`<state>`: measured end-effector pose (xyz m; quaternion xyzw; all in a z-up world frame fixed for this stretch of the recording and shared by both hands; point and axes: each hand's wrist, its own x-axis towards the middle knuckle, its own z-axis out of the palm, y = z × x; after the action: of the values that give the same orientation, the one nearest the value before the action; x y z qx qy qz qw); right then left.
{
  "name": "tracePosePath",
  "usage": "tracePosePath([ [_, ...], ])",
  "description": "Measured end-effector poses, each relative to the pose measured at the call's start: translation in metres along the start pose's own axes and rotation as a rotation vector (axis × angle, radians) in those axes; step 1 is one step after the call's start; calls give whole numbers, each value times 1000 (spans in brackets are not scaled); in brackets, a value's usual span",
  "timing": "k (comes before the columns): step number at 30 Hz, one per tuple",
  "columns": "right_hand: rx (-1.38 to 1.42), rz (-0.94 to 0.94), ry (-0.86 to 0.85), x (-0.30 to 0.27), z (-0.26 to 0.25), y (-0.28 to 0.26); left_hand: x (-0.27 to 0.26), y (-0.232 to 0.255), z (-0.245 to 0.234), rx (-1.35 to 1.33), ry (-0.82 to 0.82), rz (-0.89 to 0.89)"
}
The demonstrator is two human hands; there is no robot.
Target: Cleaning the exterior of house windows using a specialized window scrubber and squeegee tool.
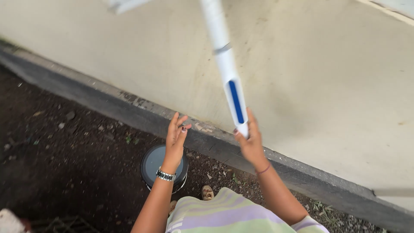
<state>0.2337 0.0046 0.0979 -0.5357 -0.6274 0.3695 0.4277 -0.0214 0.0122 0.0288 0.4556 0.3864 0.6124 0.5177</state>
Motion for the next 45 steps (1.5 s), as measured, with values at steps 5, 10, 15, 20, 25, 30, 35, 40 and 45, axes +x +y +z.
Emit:
tracePosePath([
  [5, 62, -241, 353, 11, -65, 16, 12, -9, 14, -24, -91, -61],
  [10, -5, -119, 604, 1, -103, 39, 23, -24, 15, -36, -139, -88],
  [15, -138, 18, 754, 29, -95, 50, 25, -31, 24, -11, -150, -129],
  [20, -283, -11, 658, 84, -59, 7, 25, -43, 35, 43, -199, -161],
  [25, -445, -203, 696, 106, -78, -23, 22, -38, 46, 92, -231, -146],
  [30, -644, -323, 834, 131, -116, -51, 26, -47, 39, 35, -207, -155],
  [35, -688, -438, 886, 175, -148, -134, 25, -39, 34, 55, -189, -252],
  [40, -738, -501, 916, 225, -175, -193, 25, -40, 30, 41, -187, -247],
  [45, -705, -419, 880, 175, -141, -167, 27, -33, 28, 74, -198, -261],
])
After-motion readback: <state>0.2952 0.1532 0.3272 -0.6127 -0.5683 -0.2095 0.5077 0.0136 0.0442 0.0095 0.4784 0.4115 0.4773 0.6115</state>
